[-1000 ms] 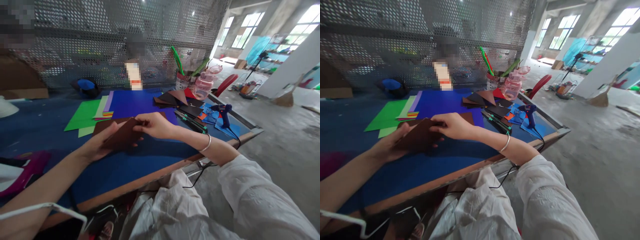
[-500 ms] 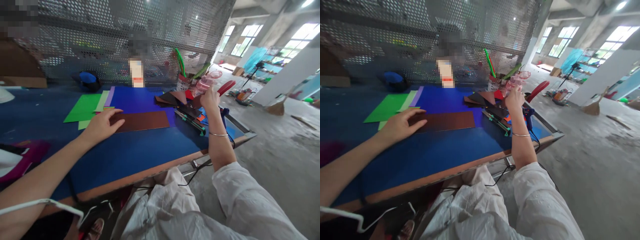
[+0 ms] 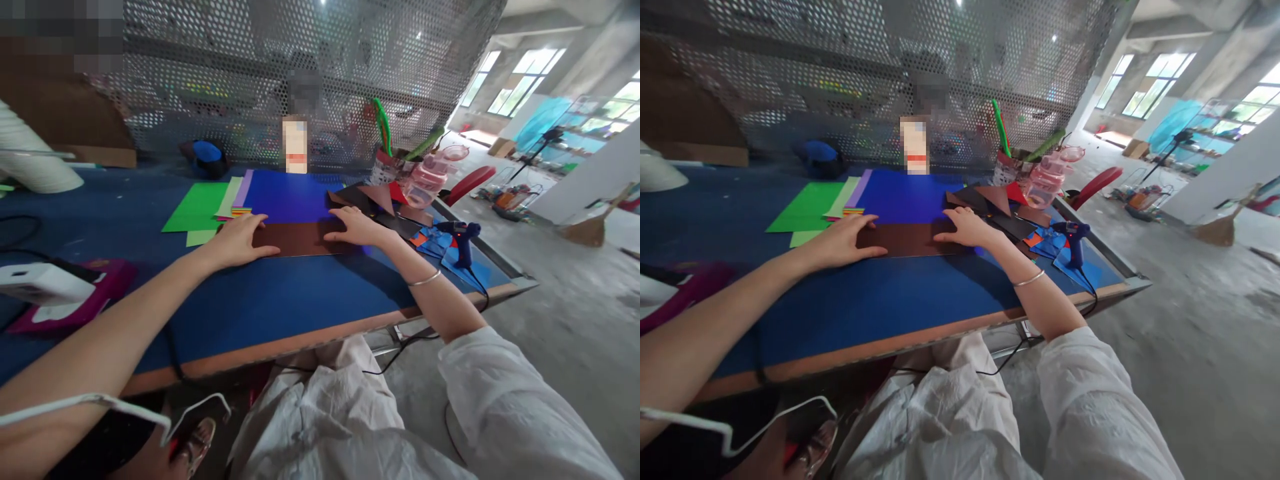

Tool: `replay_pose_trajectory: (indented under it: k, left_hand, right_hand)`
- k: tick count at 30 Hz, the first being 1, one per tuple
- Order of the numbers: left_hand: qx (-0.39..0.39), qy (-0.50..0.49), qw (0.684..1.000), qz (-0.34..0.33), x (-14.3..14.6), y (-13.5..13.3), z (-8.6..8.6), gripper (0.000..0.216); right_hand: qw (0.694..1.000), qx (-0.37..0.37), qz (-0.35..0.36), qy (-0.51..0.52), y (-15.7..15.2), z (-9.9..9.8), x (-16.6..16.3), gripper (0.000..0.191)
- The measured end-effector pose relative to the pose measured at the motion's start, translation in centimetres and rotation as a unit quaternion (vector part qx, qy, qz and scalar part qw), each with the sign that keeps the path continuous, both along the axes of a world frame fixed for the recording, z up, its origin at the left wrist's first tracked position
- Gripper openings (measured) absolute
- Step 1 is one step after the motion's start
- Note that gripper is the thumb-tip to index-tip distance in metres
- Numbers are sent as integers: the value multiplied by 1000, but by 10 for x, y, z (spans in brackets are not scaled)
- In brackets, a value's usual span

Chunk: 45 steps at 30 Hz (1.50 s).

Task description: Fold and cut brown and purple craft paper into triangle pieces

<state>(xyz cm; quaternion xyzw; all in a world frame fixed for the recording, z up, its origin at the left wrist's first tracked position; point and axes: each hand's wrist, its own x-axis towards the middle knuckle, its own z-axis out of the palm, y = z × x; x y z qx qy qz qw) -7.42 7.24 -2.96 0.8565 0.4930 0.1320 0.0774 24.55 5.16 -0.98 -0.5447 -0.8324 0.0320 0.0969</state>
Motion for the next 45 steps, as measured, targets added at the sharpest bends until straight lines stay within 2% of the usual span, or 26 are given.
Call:
replay_pose_trajectory:
  k: [3,5,7,12,15,18,20,23,26,30,32,34,36,39,42,45]
  left_hand:
    - [-1,-8,1000,-5,0,0,-1,98]
    - [0,-17,1000,-10,-1,0,-3,98]
    - [3,-26,1000,-11,-2,0,-5,98]
    - [50,-69,996,-23,1,-14,1,85]
    - [108,-109,985,-72,9,-34,7,72]
    - [132,-119,975,-133,20,-56,9,69]
    - [137,-108,971,-161,26,-67,8,75]
    - [130,-79,970,-189,33,-77,6,92]
    - [128,-55,970,-197,33,-81,2,89]
    - [167,-37,955,-243,28,-85,-10,68]
    - [196,-36,943,-265,26,-90,-15,68]
    - [212,-29,936,-278,28,-96,-18,68]
    - [209,-13,933,-291,30,-104,-18,68]
    - [213,-22,928,-306,36,-113,-18,66]
    - [213,-36,925,-311,41,-116,-20,65]
    - [206,-44,923,-321,42,-117,-17,55]
  right_hand:
    - [999,-37,-31,-25,1,-1,-1,98]
    - [998,-44,-37,-21,1,2,-2,98]
    - [998,-49,-35,-5,-1,4,-4,84]
    - [997,-35,-31,60,-14,9,-12,23]
    - [990,0,-29,137,-25,11,-18,15]
    - [970,46,-12,240,-33,12,-27,14]
    - [958,58,-2,282,-37,12,-34,15]
    - [946,31,-4,324,-44,12,-44,26]
    - [941,-15,-10,337,-56,12,-48,31]
    - [958,-38,5,283,-81,8,-42,24]
    - [968,7,18,250,-101,4,-35,24]
    - [972,87,35,215,-125,1,-29,25]
    - [972,122,61,191,-152,-1,-25,38]
    - [970,127,118,171,-186,-8,-21,62]
    - [966,162,123,162,-202,-20,-17,65]
    - [959,220,134,121,-199,-31,-14,61]
